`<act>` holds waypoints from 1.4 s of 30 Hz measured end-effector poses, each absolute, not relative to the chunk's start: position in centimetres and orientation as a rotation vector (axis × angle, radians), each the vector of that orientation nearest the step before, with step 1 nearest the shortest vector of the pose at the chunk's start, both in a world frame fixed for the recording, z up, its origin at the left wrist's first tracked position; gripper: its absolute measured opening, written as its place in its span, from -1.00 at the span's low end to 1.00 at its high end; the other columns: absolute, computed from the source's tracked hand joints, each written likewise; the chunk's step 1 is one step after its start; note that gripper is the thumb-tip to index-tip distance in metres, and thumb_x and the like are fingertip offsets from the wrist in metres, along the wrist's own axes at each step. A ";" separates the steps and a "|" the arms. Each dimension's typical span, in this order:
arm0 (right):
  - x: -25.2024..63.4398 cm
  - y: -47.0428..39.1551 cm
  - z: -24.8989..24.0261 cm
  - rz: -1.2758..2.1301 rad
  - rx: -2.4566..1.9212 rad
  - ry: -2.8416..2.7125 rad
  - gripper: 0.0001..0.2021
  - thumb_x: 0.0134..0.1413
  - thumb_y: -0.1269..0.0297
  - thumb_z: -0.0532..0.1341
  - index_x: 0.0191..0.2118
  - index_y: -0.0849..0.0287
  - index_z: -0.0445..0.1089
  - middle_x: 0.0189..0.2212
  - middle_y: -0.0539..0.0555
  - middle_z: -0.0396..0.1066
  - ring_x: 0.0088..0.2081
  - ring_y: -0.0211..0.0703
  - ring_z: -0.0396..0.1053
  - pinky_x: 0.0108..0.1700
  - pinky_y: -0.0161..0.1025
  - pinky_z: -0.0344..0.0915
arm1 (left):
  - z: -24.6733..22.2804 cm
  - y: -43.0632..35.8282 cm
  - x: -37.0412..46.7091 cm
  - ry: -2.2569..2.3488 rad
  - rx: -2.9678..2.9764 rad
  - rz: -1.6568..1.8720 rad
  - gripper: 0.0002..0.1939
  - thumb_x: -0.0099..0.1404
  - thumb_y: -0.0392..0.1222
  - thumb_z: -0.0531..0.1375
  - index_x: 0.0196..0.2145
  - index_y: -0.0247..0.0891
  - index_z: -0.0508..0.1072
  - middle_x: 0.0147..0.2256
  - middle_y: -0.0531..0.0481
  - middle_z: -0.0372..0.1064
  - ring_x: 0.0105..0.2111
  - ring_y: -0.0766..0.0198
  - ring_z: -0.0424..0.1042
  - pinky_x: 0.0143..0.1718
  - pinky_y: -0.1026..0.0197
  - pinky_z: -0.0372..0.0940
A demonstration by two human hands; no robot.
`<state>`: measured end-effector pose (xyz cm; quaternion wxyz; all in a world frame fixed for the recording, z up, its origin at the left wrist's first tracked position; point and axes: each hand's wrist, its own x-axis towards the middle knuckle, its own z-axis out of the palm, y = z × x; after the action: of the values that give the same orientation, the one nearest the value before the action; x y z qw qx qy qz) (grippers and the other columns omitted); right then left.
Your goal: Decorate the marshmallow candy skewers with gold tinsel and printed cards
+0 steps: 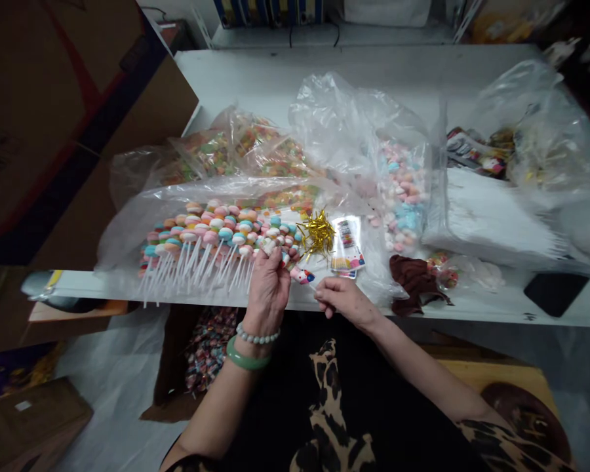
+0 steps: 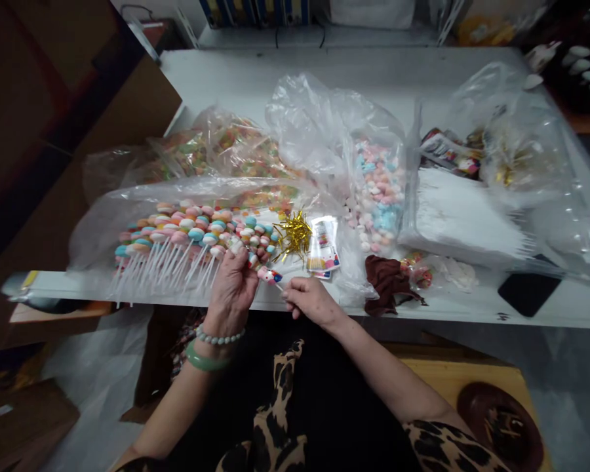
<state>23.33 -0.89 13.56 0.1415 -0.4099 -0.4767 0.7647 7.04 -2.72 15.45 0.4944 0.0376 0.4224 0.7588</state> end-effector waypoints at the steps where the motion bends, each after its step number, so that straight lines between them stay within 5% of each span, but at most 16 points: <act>1: 23.3 -1.1 13.7 2.186 -1.188 -1.336 -0.80 -0.07 0.17 0.25 -0.50 0.21 0.35 -0.67 -0.10 0.32 -0.69 -0.43 0.18 -0.63 -0.45 0.07 | 15.5 -2.9 7.2 1.012 0.104 1.831 -0.80 0.10 -0.22 0.37 -0.34 -0.25 0.44 -0.33 0.05 0.45 -0.34 0.34 0.44 -0.20 0.23 0.36; 9: 22.3 -1.1 13.5 2.132 -1.131 -1.054 -0.80 -0.09 0.17 0.26 -0.48 0.21 0.35 -0.71 -0.13 0.22 -0.70 -0.46 0.01 -0.68 -0.45 -0.12 | 13.6 -5.2 9.6 1.192 0.291 1.346 -0.71 0.01 -0.04 0.40 -0.46 -0.34 0.51 -0.51 0.03 0.40 -0.49 0.38 0.33 -0.33 0.25 0.27; 18: 21.5 -1.7 13.7 2.118 -1.124 -0.947 -0.77 -0.12 0.15 0.29 -0.49 0.20 0.33 -0.72 -0.15 0.18 -0.70 -0.47 -0.03 -0.68 -0.44 -0.15 | 12.6 -6.6 9.4 1.851 1.031 1.296 -0.69 0.28 -0.05 0.17 -0.56 -0.23 0.45 -0.58 0.06 0.29 -0.52 0.33 0.22 -0.43 0.24 0.10; 24: 20.9 -1.6 14.1 2.062 -1.209 -1.087 -0.81 -0.11 0.16 0.25 -0.49 0.19 0.32 -0.76 -0.16 0.16 -0.73 -0.46 -0.04 -0.69 -0.44 -0.17 | 12.3 -6.9 8.7 2.150 1.313 1.297 -0.81 0.33 -0.10 0.12 -0.30 -0.23 0.47 -0.40 -0.02 0.42 -0.41 0.27 0.35 -0.33 0.23 0.19; 28: 20.5 -2.0 14.2 2.053 -1.263 -1.149 -0.83 -0.11 0.17 0.21 -0.51 0.16 0.29 -0.79 -0.18 0.13 -0.75 -0.44 -0.08 -0.70 -0.41 -0.20 | 12.6 -6.6 8.2 2.451 1.483 1.190 -0.84 0.26 -0.11 0.20 -0.36 -0.25 0.47 -0.44 -0.04 0.43 -0.42 0.24 0.36 -0.26 0.18 0.18; 35: 20.6 -1.8 13.2 1.753 -1.325 -1.474 -0.82 -0.03 0.20 0.16 -0.55 0.14 0.29 -0.78 -0.15 0.16 -0.69 -0.37 0.05 -0.60 -0.38 0.00 | 13.2 -6.5 8.0 2.111 1.262 1.158 -0.78 0.33 -0.14 0.09 -0.41 -0.21 0.47 -0.50 0.05 0.40 -0.48 0.29 0.34 -0.40 0.25 0.15; 42: 20.2 -1.7 12.4 1.779 -1.331 -1.311 -0.80 -0.05 0.15 0.15 -0.55 0.14 0.26 -0.79 -0.17 0.11 -0.71 -0.38 0.00 -0.63 -0.37 -0.04 | 11.5 -7.0 9.0 2.416 1.852 0.688 -0.74 0.30 -0.28 0.06 -0.56 -0.21 0.32 -0.59 -0.03 0.34 -0.53 0.21 0.30 -0.37 0.14 0.05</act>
<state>20.20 -1.75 12.38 0.2774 -0.4957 -0.4881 0.6626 8.95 -6.99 11.52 0.0104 0.5935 0.7740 0.2204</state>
